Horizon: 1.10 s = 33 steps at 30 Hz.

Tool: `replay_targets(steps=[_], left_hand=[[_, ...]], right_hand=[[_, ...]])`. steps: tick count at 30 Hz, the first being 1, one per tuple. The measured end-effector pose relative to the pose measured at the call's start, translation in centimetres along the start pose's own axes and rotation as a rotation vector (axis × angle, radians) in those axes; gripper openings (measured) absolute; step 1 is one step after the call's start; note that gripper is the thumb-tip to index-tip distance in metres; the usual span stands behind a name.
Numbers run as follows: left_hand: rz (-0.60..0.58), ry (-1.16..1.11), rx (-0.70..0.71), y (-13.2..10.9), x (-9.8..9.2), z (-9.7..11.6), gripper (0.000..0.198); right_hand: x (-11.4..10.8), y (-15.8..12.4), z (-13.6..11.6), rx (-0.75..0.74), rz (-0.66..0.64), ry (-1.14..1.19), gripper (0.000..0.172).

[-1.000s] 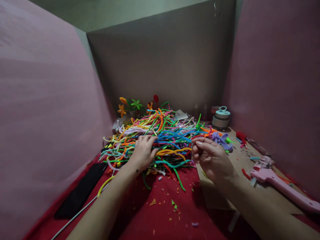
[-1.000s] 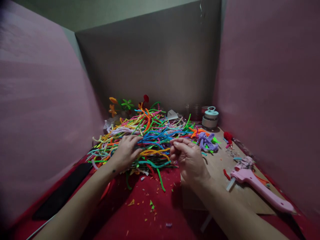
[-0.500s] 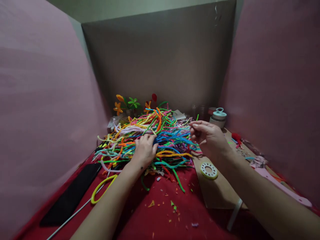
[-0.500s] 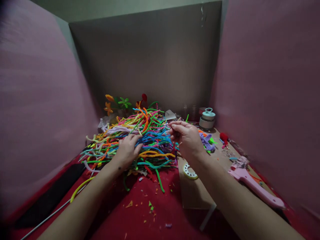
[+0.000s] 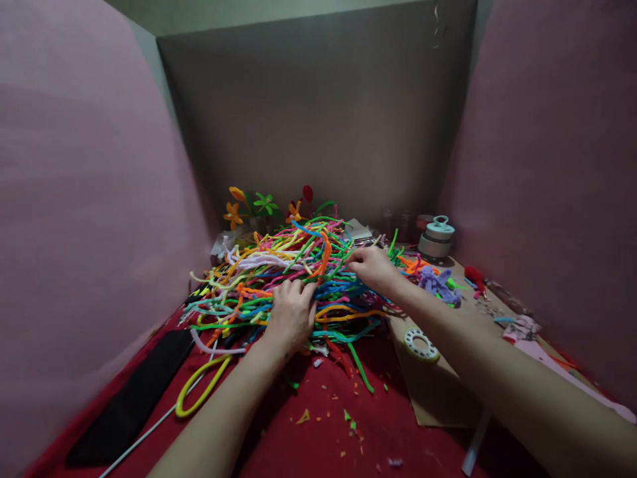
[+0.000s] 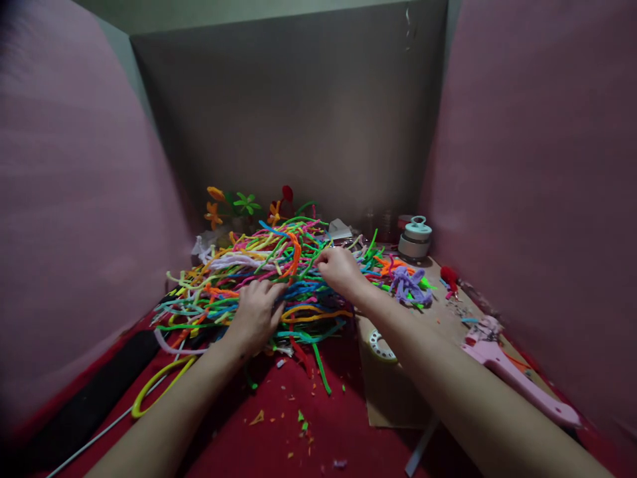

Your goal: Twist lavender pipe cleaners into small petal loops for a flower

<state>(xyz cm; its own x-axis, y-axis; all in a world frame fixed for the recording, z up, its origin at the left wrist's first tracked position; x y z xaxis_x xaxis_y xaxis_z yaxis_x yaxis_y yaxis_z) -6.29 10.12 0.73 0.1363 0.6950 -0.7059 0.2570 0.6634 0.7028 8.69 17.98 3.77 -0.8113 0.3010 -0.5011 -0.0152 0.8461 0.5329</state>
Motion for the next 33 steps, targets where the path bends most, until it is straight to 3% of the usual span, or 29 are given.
replay_targets(steps=[8, 15, 22, 28, 33], left_hand=[[0.123, -0.115, -0.015, -0.2, -0.2, -0.2, 0.021], [0.130, -0.119, -0.039, -0.6, 0.2, -0.4, 0.023], [0.157, -0.136, -0.069, -0.6, -0.6, -0.3, 0.026], [0.094, -0.115, -0.066, -0.7, 0.6, -0.4, 0.034], [0.042, -0.052, -0.086, -0.8, 1.3, -0.7, 0.029]], right_hand=[[2.2, -0.3, 0.0, -0.145, -0.129, -0.318, 0.027], [3.9, -0.5, -1.5, -0.270, -0.223, -0.480, 0.026], [5.0, -1.8, -2.8, -0.528, -0.259, -0.544, 0.027], [4.0, -1.8, -3.5, -0.641, -0.170, -0.576, 0.026], [1.4, -0.7, -4.9, -0.691, 0.020, -0.532, 0.022]])
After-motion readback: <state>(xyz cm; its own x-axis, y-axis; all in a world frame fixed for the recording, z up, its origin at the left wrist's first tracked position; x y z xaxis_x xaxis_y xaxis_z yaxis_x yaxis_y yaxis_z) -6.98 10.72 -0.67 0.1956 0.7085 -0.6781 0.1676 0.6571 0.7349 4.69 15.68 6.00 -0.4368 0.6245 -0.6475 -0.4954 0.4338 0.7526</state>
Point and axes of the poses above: each hand's wrist, its own y-axis towards the middle knuckle, its own x-axis out of the palm, z = x × y, the point moved 7 cm from there along y, towards the middle knuckle, and after that the axes turned 14 degrees about z, right-handed, at the moved point
